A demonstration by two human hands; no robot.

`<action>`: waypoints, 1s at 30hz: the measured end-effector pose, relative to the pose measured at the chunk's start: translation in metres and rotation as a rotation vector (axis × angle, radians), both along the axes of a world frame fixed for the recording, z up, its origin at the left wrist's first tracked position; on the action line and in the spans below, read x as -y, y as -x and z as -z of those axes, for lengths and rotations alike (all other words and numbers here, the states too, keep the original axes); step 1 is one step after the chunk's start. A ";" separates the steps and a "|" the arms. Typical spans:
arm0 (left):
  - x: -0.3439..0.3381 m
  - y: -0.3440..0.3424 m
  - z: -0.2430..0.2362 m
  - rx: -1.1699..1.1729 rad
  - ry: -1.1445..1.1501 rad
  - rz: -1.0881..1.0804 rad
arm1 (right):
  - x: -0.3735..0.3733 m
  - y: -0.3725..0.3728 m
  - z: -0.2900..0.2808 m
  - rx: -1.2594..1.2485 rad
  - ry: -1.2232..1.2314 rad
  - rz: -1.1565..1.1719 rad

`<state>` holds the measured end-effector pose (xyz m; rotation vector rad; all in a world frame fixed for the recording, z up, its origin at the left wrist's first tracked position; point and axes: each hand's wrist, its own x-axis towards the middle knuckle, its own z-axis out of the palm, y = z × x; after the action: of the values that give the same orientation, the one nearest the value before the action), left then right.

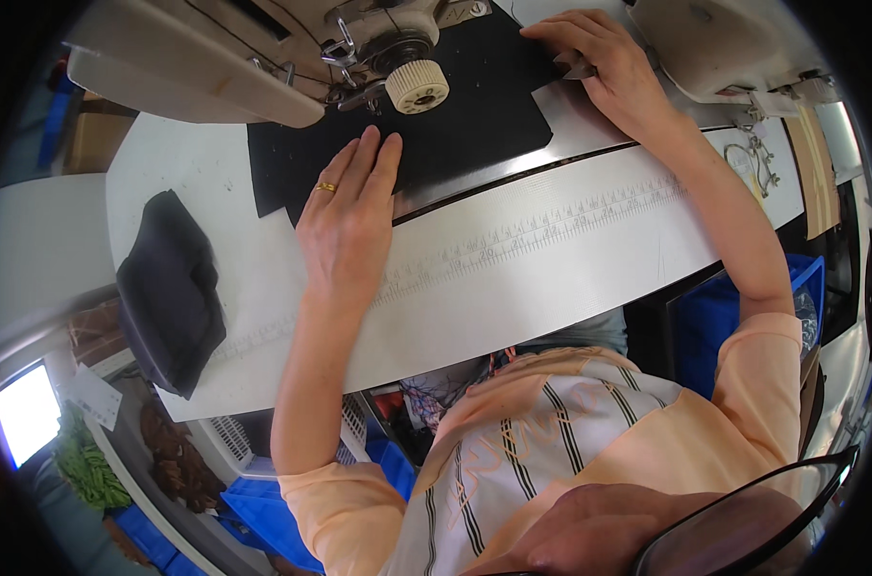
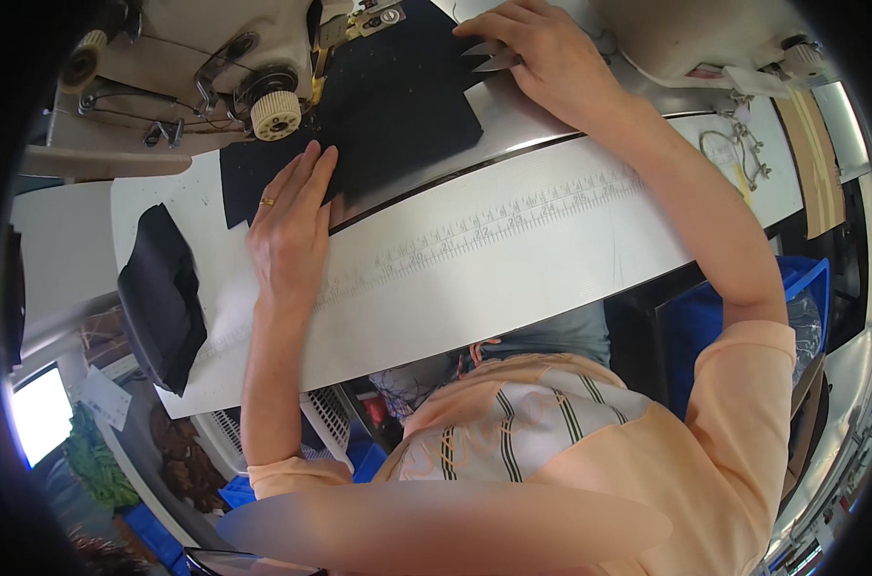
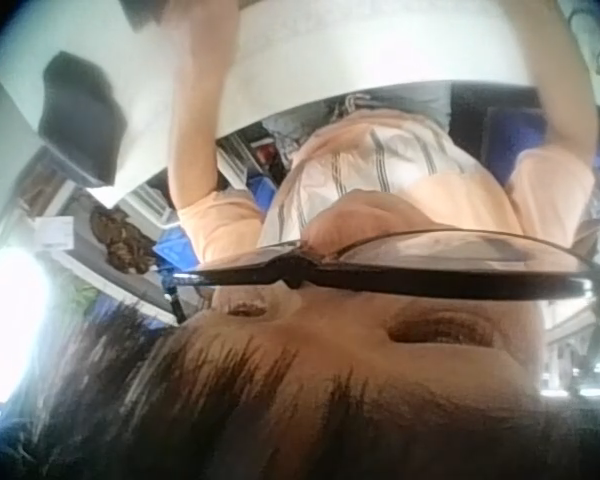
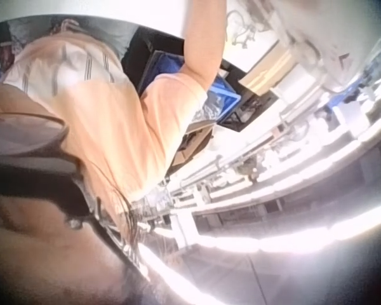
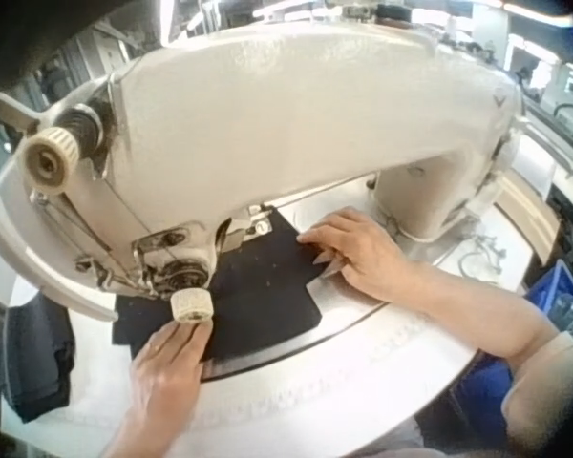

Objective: The person is using snips to trim and prepare black leather or fabric components at a sewing machine station.

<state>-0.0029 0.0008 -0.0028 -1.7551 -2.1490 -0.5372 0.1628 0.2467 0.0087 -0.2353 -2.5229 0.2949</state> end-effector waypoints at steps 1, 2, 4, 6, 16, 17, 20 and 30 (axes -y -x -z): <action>0.001 0.000 0.001 -0.002 0.000 -0.001 | 0.000 0.000 0.001 0.038 0.104 0.022; 0.000 0.000 0.002 -0.004 -0.002 0.002 | -0.005 -0.001 0.004 0.035 0.101 0.024; -0.002 0.001 0.002 -0.019 -0.004 0.006 | -0.018 -0.002 0.012 0.003 -0.023 -0.009; 0.000 0.001 0.002 -0.035 0.001 -0.002 | -0.017 -0.001 0.012 0.023 0.060 -0.004; -0.001 0.002 0.002 -0.006 0.008 0.006 | -0.019 0.001 0.013 0.015 0.053 0.029; -0.001 0.001 0.001 -0.002 0.012 0.013 | -0.020 0.000 0.013 0.016 0.051 0.025; -0.001 0.003 0.002 0.006 -0.009 0.028 | -0.022 -0.003 0.014 0.050 0.041 0.034; -0.002 0.004 0.004 0.028 -0.061 0.051 | -0.020 0.001 0.016 -0.016 0.102 0.040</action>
<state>-0.0068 0.0031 -0.0070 -1.7838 -2.0881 -0.6371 0.1616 0.2670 -0.0071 -0.3215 -2.4872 0.4089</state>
